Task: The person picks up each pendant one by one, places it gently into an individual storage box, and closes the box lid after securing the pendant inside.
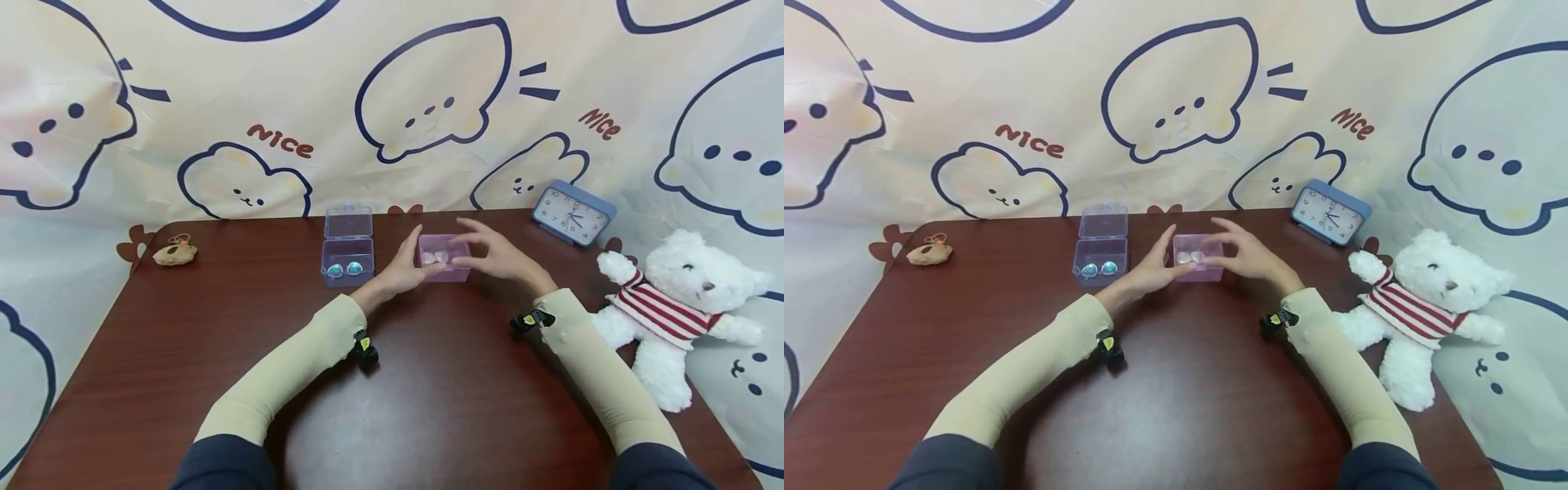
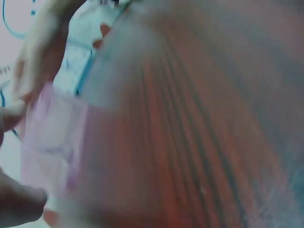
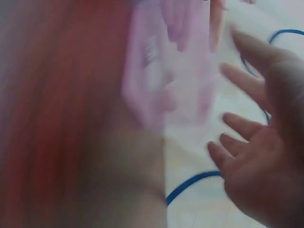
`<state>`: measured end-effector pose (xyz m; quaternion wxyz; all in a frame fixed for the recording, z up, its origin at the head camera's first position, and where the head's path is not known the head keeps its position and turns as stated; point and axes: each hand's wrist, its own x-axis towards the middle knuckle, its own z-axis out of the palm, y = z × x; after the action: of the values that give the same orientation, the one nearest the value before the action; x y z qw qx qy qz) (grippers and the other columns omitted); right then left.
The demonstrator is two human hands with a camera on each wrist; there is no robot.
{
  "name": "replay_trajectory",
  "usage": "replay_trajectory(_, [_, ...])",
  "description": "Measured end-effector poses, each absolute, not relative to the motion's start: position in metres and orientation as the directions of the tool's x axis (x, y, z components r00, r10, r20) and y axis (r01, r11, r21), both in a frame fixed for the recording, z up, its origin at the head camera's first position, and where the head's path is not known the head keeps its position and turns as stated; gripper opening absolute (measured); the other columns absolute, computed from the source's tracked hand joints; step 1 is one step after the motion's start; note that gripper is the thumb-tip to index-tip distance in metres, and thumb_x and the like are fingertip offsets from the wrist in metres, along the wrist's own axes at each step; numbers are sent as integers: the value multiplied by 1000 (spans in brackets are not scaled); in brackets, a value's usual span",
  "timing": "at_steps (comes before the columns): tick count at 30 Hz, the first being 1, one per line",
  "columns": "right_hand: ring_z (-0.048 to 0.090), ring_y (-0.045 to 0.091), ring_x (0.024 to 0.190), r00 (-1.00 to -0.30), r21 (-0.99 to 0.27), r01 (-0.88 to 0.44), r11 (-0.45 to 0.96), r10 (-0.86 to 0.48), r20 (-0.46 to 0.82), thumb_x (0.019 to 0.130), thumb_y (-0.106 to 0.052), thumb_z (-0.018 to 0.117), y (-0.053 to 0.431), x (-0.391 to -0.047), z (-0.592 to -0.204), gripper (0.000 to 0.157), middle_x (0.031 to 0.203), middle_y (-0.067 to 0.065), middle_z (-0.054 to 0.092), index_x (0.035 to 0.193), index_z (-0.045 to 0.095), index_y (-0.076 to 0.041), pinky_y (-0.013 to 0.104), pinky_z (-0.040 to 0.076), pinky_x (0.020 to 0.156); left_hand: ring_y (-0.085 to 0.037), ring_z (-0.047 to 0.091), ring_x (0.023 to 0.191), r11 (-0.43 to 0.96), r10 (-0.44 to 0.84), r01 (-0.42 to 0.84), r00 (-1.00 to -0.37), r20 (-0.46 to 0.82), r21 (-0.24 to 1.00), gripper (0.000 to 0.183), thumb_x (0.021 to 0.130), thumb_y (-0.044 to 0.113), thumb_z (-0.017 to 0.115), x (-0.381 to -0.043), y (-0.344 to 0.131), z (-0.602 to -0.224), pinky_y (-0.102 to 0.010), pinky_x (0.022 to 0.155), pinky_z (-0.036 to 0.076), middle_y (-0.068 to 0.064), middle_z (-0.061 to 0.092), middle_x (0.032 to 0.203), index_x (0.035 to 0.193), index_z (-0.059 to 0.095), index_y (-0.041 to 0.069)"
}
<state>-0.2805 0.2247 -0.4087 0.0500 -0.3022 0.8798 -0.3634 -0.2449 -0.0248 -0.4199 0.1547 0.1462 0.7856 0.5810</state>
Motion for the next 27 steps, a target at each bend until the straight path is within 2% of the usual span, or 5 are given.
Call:
replay_trajectory(4, [34, 34, 154, -802, -655, -544, 524, -554, 223, 97, -27, 72, 198, -277, -389, 42, 165, 10, 39, 136, 66, -10, 64, 31, 122, -34, 19, 159, 329, 353, 200, -932, 76, 923, 101, 92, 38, 76, -234, -39, -392, -57, 127, 23, -8, 8, 174, 167, 9, 24])
replay_trajectory(9, [39, 31, 152, -780, -690, -527, 496, -604, 162, 100, -35, 68, 145, -283, -375, 46, 164, 8, 41, 140, 63, -13, 57, 42, 117, -37, 24, 157, 405, 245, 244, -957, 152, 882, 98, 92, 42, 76, -233, -96, -367, -55, 126, 28, -9, 15, 173, 166, 14, 22])
replay_trajectory(14, [43, 30, 150, -807, -673, -486, 558, -583, 100, 100, -36, 67, 105, -294, -382, 53, 161, 9, 45, 147, 56, -13, 53, 42, 119, -39, 11, 160, 556, 185, 64, -982, -49, 828, 117, 87, 51, 78, -236, -164, -377, -65, 126, 21, -14, -2, 174, 166, -4, 23])
replay_trajectory(19, [44, 33, 149, -888, -777, -234, 584, -453, -74, 102, -39, 63, 72, -312, -394, 69, 162, 15, 43, 160, 36, -12, 50, 39, 121, -41, 0, 160, 604, 293, -90, -899, -325, 792, 123, 89, 44, 79, -236, -204, -398, -67, 127, 9, -20, -5, 173, 164, -13, 12])
replay_trajectory(27, [58, 31, 136, -892, -881, 23, 473, -388, -231, 106, -26, 57, 36, -333, -405, 69, 153, 18, 53, 164, 23, -9, 43, 49, 114, -36, 14, 157, 386, 392, -137, -871, -297, 912, 104, 93, 23, 77, -246, -210, -421, -64, 127, 10, -12, 13, 172, 166, 3, 22])
